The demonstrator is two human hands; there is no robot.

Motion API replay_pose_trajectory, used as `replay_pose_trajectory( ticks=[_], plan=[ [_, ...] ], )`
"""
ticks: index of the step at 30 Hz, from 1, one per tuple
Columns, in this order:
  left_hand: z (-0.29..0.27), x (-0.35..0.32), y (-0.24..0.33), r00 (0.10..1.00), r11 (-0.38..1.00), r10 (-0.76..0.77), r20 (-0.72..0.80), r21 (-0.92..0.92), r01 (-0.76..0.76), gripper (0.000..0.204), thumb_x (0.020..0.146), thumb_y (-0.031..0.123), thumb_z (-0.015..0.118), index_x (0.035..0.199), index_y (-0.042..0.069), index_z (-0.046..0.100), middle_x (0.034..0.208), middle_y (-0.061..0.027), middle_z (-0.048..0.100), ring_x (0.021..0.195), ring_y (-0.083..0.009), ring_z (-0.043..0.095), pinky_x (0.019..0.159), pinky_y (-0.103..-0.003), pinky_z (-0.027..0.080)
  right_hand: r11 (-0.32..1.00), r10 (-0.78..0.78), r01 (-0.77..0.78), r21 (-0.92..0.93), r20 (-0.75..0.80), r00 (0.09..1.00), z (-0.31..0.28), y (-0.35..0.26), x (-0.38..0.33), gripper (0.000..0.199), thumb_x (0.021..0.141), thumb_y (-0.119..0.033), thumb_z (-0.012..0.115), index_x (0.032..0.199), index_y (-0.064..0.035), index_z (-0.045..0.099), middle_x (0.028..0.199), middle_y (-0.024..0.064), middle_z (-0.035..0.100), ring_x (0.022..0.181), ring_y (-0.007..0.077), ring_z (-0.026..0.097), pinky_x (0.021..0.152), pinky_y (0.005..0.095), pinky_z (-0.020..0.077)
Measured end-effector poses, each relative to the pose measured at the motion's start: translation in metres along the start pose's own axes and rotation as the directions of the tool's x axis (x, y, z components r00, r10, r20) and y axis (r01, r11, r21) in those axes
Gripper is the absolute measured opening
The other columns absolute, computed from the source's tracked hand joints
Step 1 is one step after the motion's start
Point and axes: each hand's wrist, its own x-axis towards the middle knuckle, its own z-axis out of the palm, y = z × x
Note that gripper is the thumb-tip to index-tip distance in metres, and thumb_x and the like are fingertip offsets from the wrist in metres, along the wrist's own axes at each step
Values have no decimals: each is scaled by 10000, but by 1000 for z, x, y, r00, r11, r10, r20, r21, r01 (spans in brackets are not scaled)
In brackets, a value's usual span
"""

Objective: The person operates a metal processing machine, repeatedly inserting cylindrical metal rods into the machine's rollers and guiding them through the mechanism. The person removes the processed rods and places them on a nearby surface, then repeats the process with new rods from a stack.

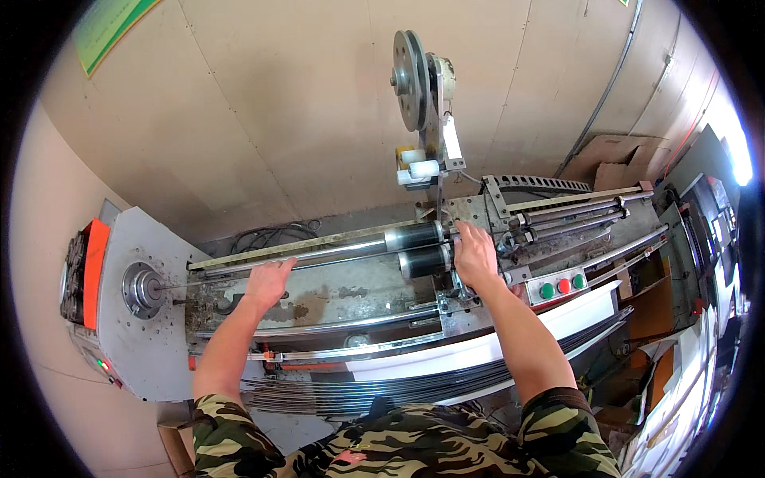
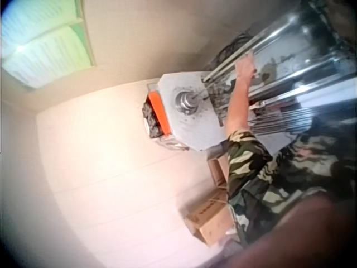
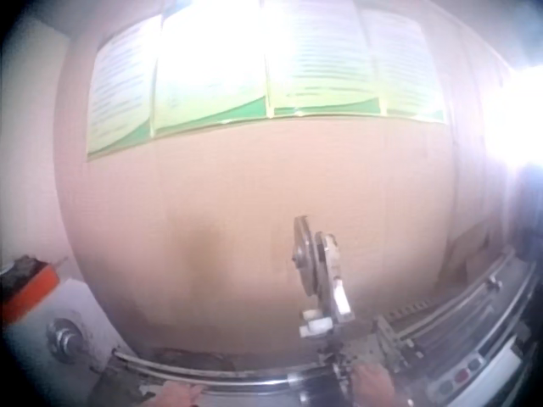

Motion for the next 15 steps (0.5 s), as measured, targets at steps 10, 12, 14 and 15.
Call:
replay_pose_trajectory(
  ticks=[10, 12, 14, 15],
  plan=[
    [-6, 28, 41, 1000, 999, 30, -10, -13, -30, 453, 859, 47, 492, 1294, 152, 558, 927, -144, 673, 897, -352, 664, 772, -466, 526, 1000, -9, 11, 28, -57, 998, -12, -2, 1, 384, 897, -118, 566, 1269, -23, 558, 1290, 155, 595, 1204, 340, 540, 1041, 441, 407],
    [-5, 31, 47, 999, 999, 35, -19, -20, -36, 453, 858, 42, 493, 1293, 153, 559, 917, -147, 668, 889, -354, 663, 765, -467, 522, 998, -33, 38, 50, -93, 995, -9, 0, 1, 380, 888, -101, 554, 1257, -16, 563, 1282, 171, 601, 1207, 347, 542, 1042, 449, 406],
    [-7, 38, 60, 1000, 999, 25, -2, -24, -25, 457, 861, 40, 494, 1300, 153, 554, 917, -149, 668, 892, -355, 662, 762, -469, 522, 998, -50, 54, 38, -100, 994, -12, 3, 2, 376, 889, -99, 547, 1255, -15, 565, 1282, 181, 602, 1211, 349, 543, 1047, 448, 405],
    [-8, 41, 66, 1000, 999, 20, 6, -25, -20, 459, 862, 38, 495, 1303, 153, 552, 917, -150, 668, 893, -355, 662, 761, -470, 521, 999, -47, 49, 23, -89, 995, -12, 5, 3, 376, 889, -102, 547, 1254, -15, 566, 1286, 185, 601, 1214, 349, 542, 1051, 447, 403]
  ],
)
